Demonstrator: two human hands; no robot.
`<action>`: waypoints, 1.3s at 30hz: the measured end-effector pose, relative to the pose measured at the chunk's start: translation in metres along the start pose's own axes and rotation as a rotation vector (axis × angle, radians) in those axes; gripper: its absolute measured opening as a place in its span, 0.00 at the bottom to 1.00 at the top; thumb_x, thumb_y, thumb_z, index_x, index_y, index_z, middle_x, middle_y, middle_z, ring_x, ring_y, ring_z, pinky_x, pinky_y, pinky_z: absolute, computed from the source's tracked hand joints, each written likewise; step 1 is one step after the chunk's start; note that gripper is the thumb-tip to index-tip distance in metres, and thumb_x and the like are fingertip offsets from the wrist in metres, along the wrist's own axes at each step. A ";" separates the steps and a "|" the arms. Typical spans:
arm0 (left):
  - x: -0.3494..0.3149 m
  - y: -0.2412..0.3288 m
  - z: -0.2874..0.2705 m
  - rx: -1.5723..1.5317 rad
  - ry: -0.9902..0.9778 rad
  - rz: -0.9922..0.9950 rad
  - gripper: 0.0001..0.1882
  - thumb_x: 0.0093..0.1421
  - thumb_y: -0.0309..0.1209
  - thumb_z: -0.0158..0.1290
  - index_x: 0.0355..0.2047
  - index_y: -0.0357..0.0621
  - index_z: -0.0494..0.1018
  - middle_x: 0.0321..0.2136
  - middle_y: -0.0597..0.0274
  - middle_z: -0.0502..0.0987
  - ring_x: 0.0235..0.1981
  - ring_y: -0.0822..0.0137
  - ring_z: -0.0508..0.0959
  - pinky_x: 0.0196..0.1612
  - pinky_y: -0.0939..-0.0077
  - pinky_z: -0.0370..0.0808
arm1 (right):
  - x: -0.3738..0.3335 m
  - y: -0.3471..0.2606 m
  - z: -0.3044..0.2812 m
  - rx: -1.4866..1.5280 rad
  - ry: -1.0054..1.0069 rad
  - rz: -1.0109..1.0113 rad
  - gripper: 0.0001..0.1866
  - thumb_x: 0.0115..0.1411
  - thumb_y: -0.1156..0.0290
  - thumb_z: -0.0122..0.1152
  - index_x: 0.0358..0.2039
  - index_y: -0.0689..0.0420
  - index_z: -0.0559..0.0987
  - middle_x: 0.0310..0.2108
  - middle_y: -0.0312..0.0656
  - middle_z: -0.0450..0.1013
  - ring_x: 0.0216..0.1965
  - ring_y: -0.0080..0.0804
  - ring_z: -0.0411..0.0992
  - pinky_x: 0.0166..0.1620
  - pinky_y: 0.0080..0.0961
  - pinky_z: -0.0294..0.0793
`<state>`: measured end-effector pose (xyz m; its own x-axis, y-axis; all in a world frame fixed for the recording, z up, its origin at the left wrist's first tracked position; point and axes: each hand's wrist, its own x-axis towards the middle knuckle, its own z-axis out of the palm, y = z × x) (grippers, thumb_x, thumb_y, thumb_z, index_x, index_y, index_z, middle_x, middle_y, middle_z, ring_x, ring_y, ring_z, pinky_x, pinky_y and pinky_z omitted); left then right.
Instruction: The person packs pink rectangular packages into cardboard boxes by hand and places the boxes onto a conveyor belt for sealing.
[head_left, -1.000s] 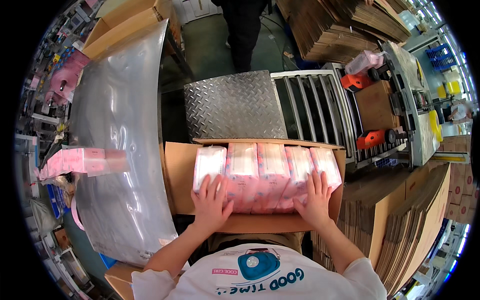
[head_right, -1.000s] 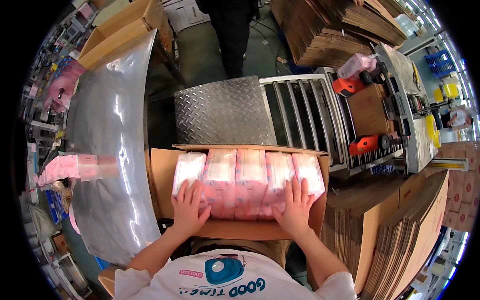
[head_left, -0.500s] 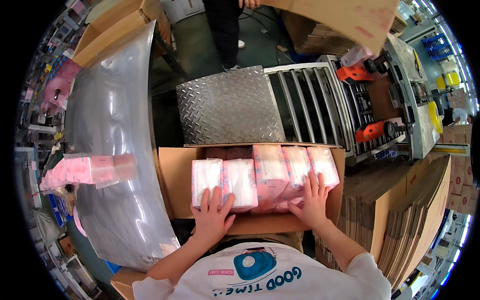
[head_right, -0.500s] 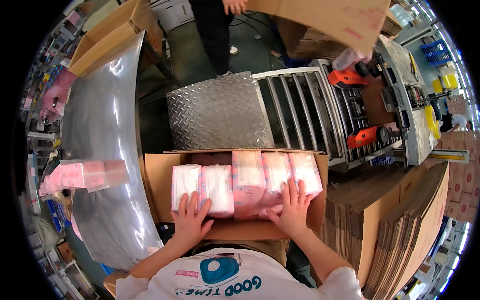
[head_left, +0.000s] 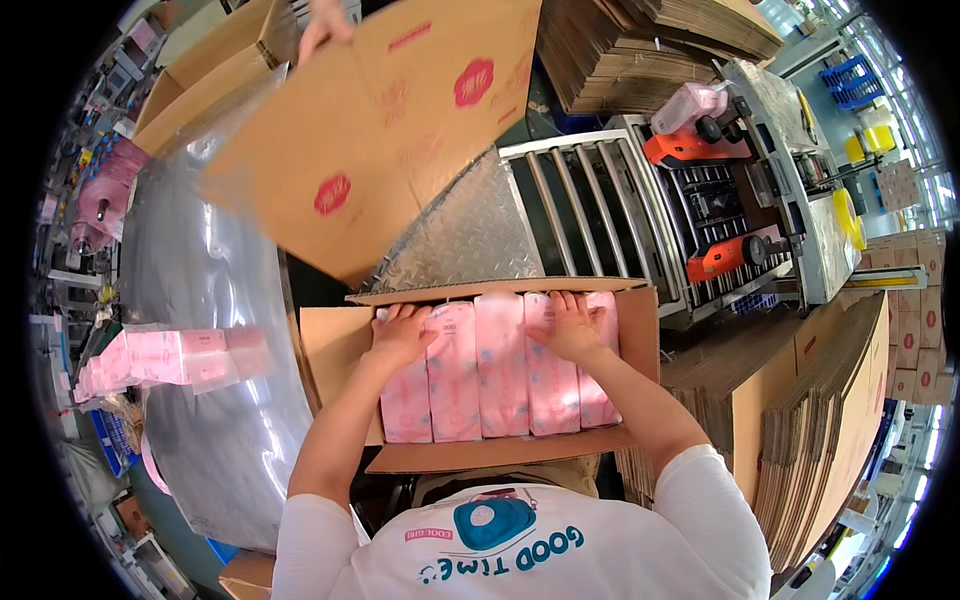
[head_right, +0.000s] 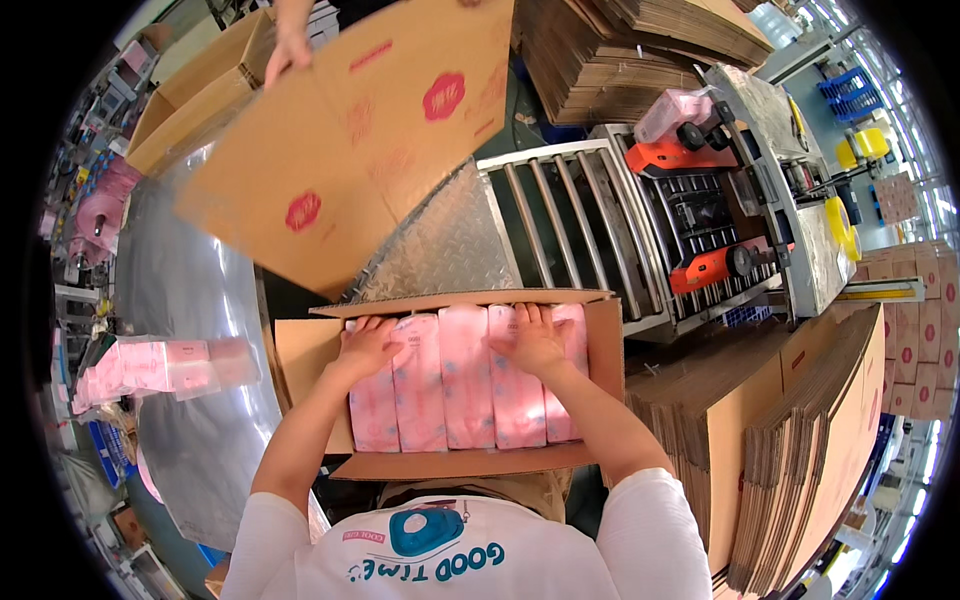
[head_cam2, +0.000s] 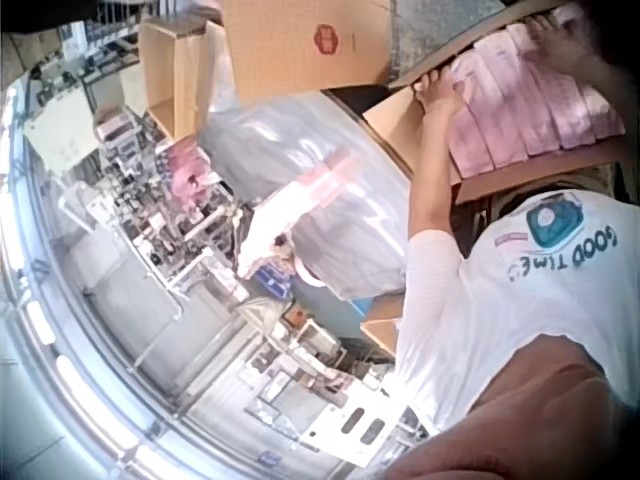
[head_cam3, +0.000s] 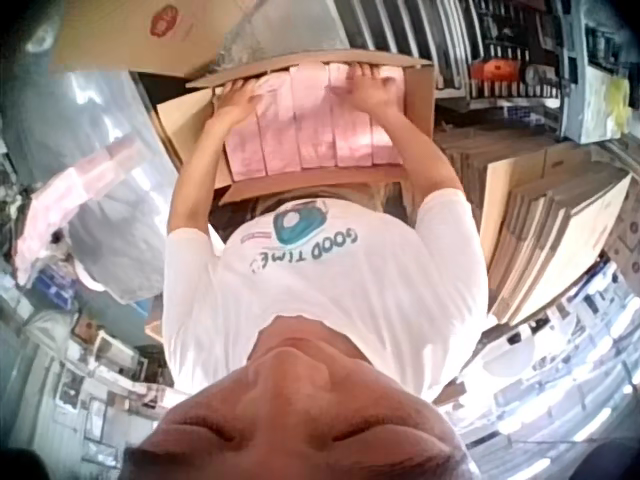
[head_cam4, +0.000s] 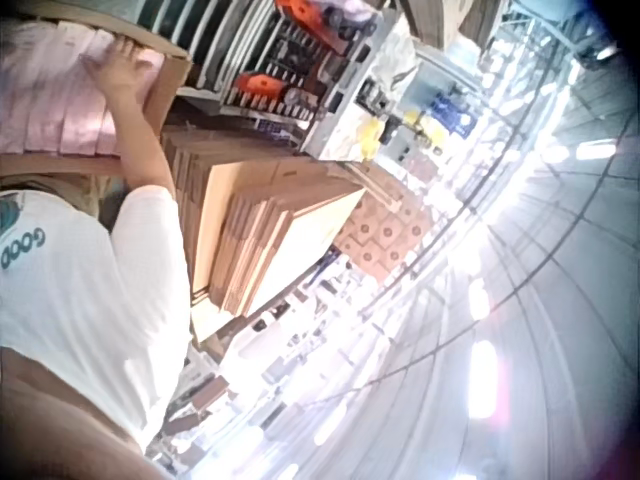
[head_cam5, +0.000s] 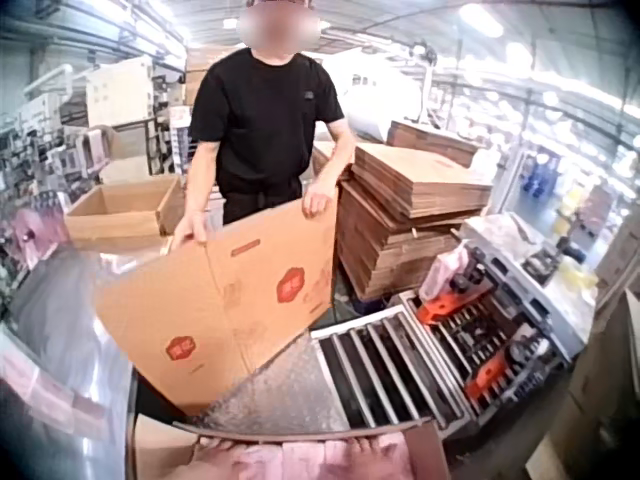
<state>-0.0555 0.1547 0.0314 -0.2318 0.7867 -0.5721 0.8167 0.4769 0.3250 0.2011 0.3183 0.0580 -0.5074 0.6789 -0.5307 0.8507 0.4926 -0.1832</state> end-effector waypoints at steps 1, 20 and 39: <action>-0.003 -0.006 0.003 0.012 0.038 0.002 0.30 0.55 0.50 0.49 0.57 0.55 0.62 0.57 0.65 0.61 0.61 0.62 0.54 0.54 0.43 0.55 | -0.001 0.007 -0.003 0.017 0.055 -0.031 0.49 0.49 0.39 0.56 0.63 0.57 0.52 0.63 0.46 0.49 0.63 0.43 0.48 0.58 0.58 0.47; -0.062 -0.062 -0.044 -0.722 0.752 0.036 0.16 0.63 0.31 0.46 0.49 0.37 0.69 0.48 0.57 0.72 0.49 0.68 0.71 0.53 0.74 0.64 | -0.096 0.062 0.009 0.065 0.569 -0.238 0.34 0.46 0.63 0.63 0.52 0.63 0.65 0.54 0.51 0.61 0.53 0.46 0.61 0.53 0.41 0.60; -0.118 0.008 -0.017 -0.817 0.985 0.088 0.18 0.63 0.25 0.42 0.54 0.36 0.64 0.52 0.56 0.69 0.52 0.66 0.69 0.53 0.73 0.65 | -0.170 0.054 -0.017 0.166 0.652 -0.405 0.09 0.45 0.74 0.63 0.27 0.56 0.72 0.36 0.39 0.69 0.44 0.39 0.66 0.51 0.37 0.61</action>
<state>-0.0301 0.0721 0.1143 -0.7711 0.6172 0.1564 0.3700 0.2346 0.8989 0.3308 0.2385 0.1526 -0.7169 0.6715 0.1875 0.5653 0.7172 -0.4074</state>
